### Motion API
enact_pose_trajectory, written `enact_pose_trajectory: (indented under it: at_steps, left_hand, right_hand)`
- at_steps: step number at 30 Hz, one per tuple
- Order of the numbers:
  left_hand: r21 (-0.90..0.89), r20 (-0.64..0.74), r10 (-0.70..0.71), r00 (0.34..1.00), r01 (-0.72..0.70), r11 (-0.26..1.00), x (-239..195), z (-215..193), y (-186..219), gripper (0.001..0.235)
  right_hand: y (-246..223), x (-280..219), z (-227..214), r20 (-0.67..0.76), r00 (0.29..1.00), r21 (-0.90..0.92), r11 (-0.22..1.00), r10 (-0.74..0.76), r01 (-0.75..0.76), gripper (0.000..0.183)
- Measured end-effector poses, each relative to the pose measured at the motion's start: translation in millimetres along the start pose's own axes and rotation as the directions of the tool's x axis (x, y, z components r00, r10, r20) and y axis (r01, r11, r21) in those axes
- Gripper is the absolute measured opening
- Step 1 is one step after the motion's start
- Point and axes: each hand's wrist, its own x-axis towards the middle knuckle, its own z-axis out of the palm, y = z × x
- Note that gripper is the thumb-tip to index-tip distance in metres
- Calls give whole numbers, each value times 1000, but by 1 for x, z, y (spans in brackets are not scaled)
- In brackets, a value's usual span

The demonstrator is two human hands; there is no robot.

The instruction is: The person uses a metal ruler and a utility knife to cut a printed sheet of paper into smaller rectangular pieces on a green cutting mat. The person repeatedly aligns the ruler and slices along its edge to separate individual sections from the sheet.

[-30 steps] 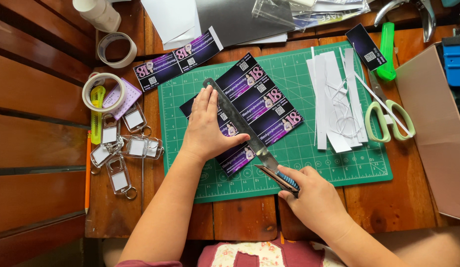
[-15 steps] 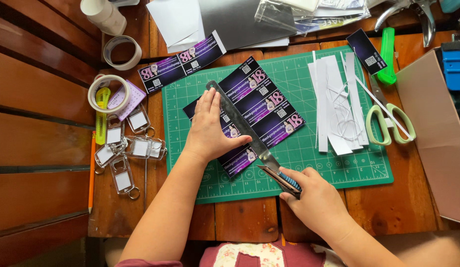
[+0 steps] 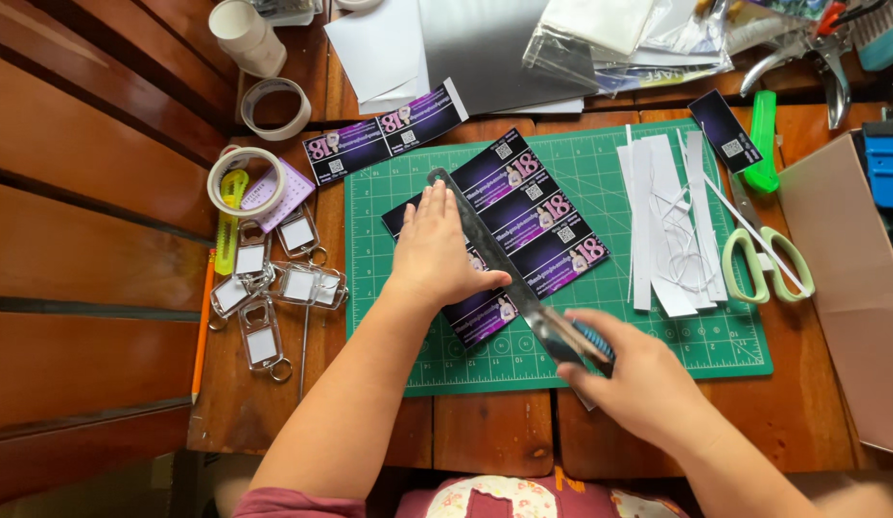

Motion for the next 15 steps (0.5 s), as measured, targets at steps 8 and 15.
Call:
enact_pose_trajectory:
  at_steps: [8,15]
  left_hand:
    - [-91,-76,20,997,-27,995,-7,-5,6,159]
    - [-147,-39,8,999,-14,989,-11,-12,6,161]
  right_hand:
    - [-68,88,-5,-184,893,121,892,-411,435,65]
    - [-101,164,24,-333,797,-221,863,-504,454,52]
